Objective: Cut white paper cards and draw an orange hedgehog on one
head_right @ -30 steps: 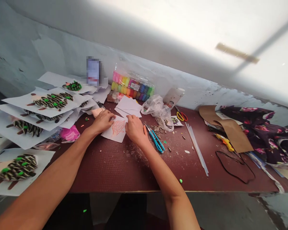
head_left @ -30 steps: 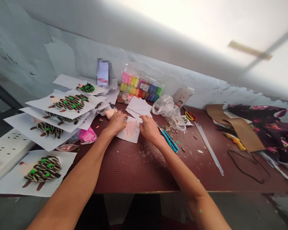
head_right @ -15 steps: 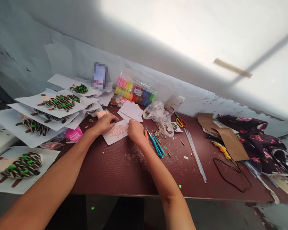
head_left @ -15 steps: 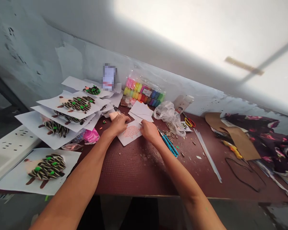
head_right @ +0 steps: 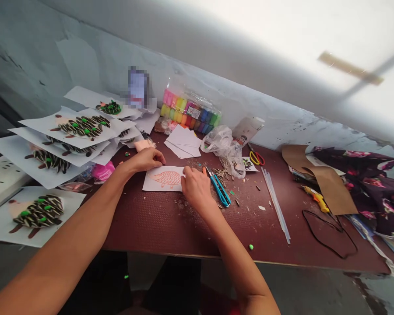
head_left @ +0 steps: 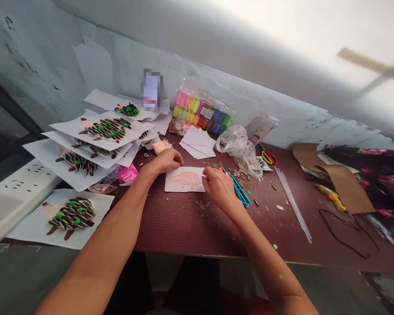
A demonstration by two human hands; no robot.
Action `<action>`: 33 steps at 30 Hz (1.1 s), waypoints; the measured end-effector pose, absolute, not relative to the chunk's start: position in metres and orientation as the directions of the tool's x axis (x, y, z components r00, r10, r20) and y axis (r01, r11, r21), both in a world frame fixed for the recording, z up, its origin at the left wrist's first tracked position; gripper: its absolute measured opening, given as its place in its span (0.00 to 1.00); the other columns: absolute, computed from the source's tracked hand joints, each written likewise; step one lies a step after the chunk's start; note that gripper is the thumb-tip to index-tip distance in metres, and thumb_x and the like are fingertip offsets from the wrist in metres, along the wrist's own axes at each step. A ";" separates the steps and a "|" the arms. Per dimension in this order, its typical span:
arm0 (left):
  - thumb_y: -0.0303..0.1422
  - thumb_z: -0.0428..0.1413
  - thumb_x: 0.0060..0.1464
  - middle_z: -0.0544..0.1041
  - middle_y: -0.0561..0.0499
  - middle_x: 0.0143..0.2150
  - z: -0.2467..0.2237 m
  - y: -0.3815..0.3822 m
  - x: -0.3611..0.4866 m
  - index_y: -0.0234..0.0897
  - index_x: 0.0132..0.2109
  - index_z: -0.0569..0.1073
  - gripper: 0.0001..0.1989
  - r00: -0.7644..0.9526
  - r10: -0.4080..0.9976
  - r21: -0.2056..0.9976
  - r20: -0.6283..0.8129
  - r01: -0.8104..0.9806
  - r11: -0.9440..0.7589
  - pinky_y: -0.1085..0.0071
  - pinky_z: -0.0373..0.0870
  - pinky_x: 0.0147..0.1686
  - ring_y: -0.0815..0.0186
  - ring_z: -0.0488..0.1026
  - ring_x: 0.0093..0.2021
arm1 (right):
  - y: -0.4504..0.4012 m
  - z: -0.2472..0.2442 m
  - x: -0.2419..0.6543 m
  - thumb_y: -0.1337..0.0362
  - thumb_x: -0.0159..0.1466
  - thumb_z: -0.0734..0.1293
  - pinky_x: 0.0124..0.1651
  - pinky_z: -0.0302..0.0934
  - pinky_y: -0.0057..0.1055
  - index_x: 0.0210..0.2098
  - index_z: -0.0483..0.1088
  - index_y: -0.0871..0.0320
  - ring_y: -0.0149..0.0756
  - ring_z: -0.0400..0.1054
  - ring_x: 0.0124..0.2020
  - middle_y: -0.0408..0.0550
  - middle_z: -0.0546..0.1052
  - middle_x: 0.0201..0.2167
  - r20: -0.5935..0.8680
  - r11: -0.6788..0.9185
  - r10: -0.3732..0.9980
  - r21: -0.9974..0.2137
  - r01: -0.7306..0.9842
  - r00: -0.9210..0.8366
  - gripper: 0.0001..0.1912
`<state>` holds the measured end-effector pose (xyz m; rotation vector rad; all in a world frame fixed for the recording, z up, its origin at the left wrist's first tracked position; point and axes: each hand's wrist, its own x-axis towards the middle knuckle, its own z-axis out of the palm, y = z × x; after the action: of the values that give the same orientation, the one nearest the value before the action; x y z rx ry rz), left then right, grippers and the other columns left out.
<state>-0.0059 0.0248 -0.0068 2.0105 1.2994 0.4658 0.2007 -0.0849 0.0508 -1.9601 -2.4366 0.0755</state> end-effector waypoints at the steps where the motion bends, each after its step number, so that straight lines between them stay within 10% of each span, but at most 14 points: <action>1: 0.23 0.55 0.42 0.83 0.47 0.35 -0.007 0.026 -0.007 0.33 0.37 0.83 0.15 0.442 0.895 0.723 -0.068 0.640 -0.261 0.70 0.69 0.36 0.63 0.76 0.36 | -0.083 0.047 0.199 0.65 0.73 0.58 0.51 0.57 0.35 0.45 0.75 0.57 0.40 0.71 0.42 0.52 0.78 0.41 0.015 0.298 0.954 -0.095 0.950 -0.298 0.13; 10: 0.22 0.56 0.41 0.83 0.49 0.36 -0.012 0.033 -0.017 0.33 0.38 0.82 0.16 0.503 0.861 0.786 -0.073 0.560 -0.261 0.72 0.71 0.38 0.64 0.77 0.36 | -0.064 0.017 0.167 0.73 0.71 0.58 0.46 0.54 0.36 0.54 0.75 0.50 0.41 0.62 0.44 0.52 0.72 0.47 0.123 0.708 0.706 -0.126 0.695 -0.697 0.20; 33: 0.21 0.54 0.40 0.83 0.50 0.35 -0.007 0.029 -0.015 0.33 0.36 0.82 0.16 0.529 0.843 0.790 -0.099 0.557 -0.257 0.73 0.70 0.37 0.64 0.77 0.36 | -0.059 0.016 0.155 0.70 0.71 0.59 0.45 0.52 0.37 0.49 0.75 0.54 0.41 0.61 0.43 0.54 0.71 0.46 0.090 0.725 0.682 0.043 0.687 -0.726 0.14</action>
<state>-0.0153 0.0292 -0.0067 1.9485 1.1405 0.4411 0.1552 -0.0592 0.0156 -1.1344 -2.8547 -0.1119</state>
